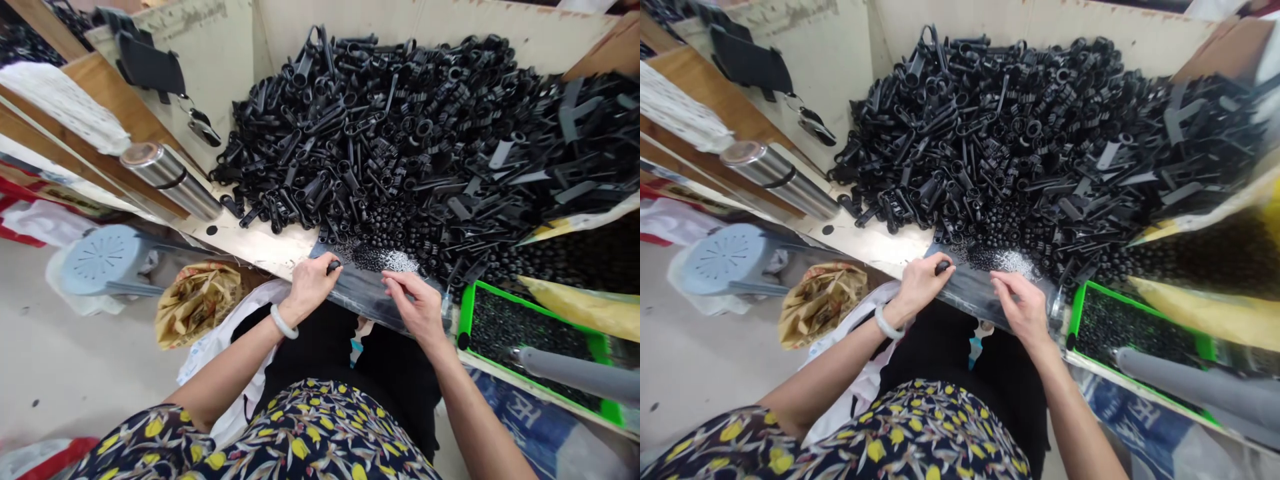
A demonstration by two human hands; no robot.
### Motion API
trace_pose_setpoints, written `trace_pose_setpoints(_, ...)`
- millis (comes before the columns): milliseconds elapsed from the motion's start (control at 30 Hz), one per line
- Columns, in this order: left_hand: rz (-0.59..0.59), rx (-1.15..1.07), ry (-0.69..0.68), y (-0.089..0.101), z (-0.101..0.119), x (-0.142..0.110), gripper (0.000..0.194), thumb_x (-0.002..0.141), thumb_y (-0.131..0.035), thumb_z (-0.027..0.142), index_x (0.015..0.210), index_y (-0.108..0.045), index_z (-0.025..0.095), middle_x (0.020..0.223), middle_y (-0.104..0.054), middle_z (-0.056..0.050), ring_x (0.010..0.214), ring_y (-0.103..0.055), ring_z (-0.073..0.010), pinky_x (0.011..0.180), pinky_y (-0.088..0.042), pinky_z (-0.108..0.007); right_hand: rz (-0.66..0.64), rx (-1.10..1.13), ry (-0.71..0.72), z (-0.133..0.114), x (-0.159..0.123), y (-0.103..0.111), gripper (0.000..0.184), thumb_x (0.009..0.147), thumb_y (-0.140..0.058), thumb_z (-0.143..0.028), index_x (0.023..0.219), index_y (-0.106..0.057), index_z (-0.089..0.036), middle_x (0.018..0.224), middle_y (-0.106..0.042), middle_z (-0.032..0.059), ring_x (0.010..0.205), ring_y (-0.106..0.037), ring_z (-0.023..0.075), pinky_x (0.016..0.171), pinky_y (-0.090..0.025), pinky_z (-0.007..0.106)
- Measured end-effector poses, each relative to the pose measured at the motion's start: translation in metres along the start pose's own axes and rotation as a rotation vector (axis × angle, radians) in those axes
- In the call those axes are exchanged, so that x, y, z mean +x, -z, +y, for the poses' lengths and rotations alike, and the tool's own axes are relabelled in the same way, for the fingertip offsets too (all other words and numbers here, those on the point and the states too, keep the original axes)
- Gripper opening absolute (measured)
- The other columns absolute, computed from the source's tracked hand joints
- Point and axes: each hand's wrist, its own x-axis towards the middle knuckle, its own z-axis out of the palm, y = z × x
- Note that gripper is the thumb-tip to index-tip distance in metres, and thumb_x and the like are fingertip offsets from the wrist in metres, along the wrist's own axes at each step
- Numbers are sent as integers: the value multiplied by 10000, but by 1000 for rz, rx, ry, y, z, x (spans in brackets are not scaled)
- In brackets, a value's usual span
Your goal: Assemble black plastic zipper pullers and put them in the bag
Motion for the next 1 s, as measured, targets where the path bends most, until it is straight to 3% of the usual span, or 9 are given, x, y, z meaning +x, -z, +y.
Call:
trace_pose_setpoints(100, -23, 170, -4, -11, 3, 11, 201, 957, -687, 390, 1092, -749, 254, 892, -785, -66, 843, -728, -264, 732, -450, -324, -27, -30, -10, 1, -5, -2, 175, 1031, -630, -271, 1140, -765, -259, 910, -757, 8, 685, -700, 146, 703, -557, 296)
trace_pose_setpoints(233, -76, 237, -40, -9, 3, 11, 197, 984, -640, 381, 1064, -759, 247, 891, -783, -85, 846, -733, -265, 727, -451, -320, -60, -86, 18, -2, -4, -13, 187, 1053, -589, -275, 1137, -753, -244, 922, -758, 17, 736, -701, 152, 714, -539, 286)
trace_pose_setpoints(400, -81, 188, -103, -1, -5, 4, 202, 980, -592, 250, 1062, -776, 261, 911, -788, -76, 830, -729, -247, 735, -446, -315, -119, -399, 144, -2, 15, -39, 233, 1096, -515, -291, 1144, -737, -239, 1006, -750, 44, 881, -706, 169, 766, -498, 283)
trace_pose_setpoints(500, -41, -13, -51, 3, -10, -1, 192, 969, -594, 261, 1020, -779, 245, 803, -756, -53, 743, -690, -214, 707, -440, -297, -136, -595, 196, 1, 28, -50, 256, 1105, -495, -297, 1081, -741, -232, 996, -726, 56, 887, -685, 178, 705, -457, 287)
trace_pose_setpoints(633, -69, -666, 165, 10, -11, -9, 270, 923, -671, 438, 928, -759, 183, 587, -621, 10, 524, -521, -129, 557, -385, -244, -195, -649, 195, 3, 39, -52, 249, 1092, -507, -285, 1015, -735, -224, 974, -694, 69, 880, -657, 194, 667, -430, 296)
trace_pose_setpoints(767, -184, -1167, 380, 12, -5, -21, 374, 799, -809, 484, 932, -733, 142, 551, -558, 41, 452, -406, -68, 446, -261, -201, -213, -223, 68, -2, 37, -46, 196, 1064, -566, -325, 1021, -736, -236, 1000, -713, 56, 841, -658, 178, 727, -489, 298)
trace_pose_setpoints(900, -248, -1334, 436, 8, 8, -31, 368, 781, -852, 456, 908, -718, 138, 560, -533, 51, 465, -402, -50, 442, -272, -180, -180, 432, -305, -9, 25, -44, 220, 971, -709, -439, 1032, -734, -229, 934, -756, 40, 638, -622, 129, 587, -511, 263)
trace_pose_setpoints(1000, -281, -1396, 451, 6, 20, -34, 383, 767, -866, 456, 909, -728, 128, 563, -522, 53, 473, -399, -46, 447, -283, -177, -93, 721, -506, -14, 16, -44, 298, 848, -840, -465, 978, -745, -215, 874, -765, 36, 614, -621, 111, 568, -530, 237)
